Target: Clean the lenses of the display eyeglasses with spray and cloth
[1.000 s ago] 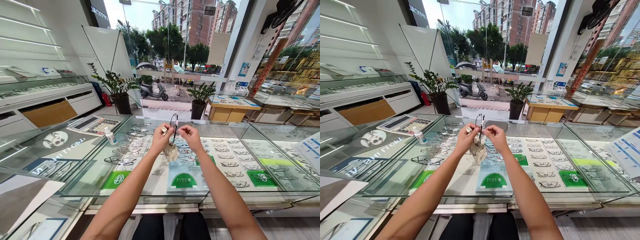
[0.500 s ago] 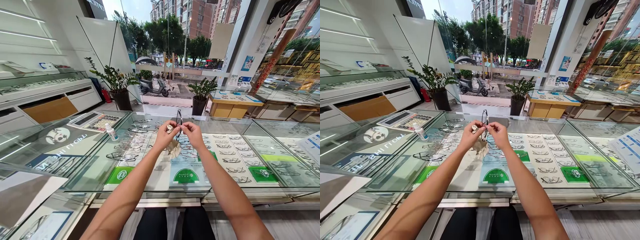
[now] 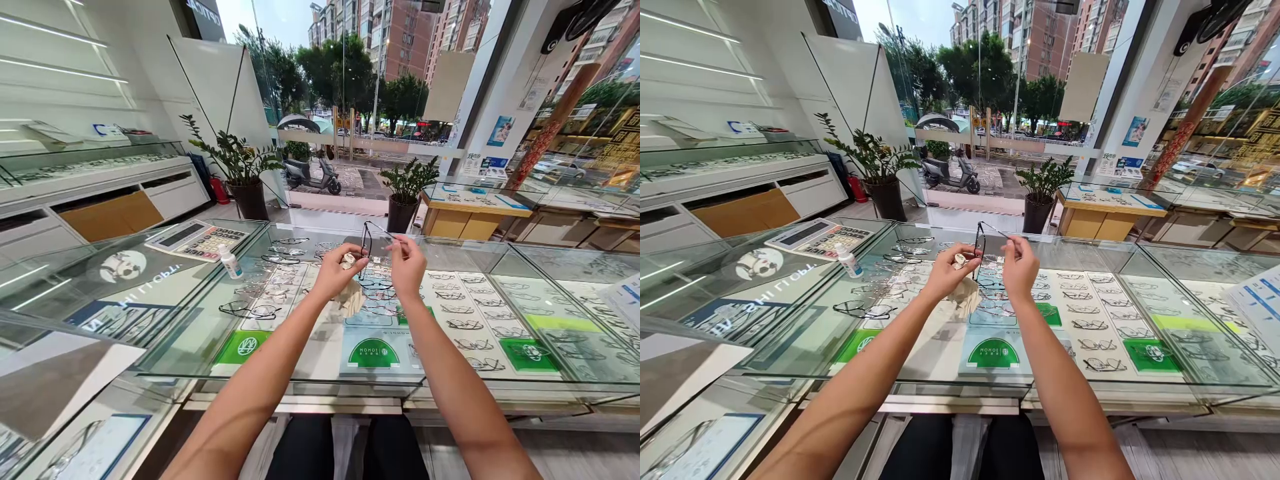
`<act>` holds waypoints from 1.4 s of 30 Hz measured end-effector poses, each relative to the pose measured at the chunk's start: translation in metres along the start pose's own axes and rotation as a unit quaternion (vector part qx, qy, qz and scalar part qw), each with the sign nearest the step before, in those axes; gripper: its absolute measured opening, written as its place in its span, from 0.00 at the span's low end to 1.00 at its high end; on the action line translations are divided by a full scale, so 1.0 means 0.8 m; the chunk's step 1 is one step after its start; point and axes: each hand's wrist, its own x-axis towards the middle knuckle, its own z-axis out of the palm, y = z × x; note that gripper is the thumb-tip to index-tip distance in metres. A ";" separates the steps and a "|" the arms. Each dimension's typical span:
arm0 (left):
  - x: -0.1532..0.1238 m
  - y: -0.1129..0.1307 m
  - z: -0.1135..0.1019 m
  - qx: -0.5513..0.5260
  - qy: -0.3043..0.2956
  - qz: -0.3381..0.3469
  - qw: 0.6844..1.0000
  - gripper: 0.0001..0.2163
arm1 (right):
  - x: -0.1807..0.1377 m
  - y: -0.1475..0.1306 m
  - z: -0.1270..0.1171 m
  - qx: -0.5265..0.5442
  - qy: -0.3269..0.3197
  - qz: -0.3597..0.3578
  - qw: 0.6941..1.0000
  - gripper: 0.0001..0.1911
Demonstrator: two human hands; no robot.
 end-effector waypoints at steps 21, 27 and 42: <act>-0.004 0.009 0.007 -0.028 -0.052 0.002 0.998 0.12 | 0.004 0.014 0.004 -0.094 0.040 -0.132 0.986 0.29; -0.003 0.007 0.006 -0.055 -0.021 -0.015 0.998 0.13 | 0.004 0.019 0.005 -0.107 0.041 -0.137 0.984 0.23; 0.007 -0.003 -0.004 -0.135 0.143 -0.033 0.980 0.18 | 0.000 0.021 0.006 -0.186 0.003 -0.159 0.970 0.21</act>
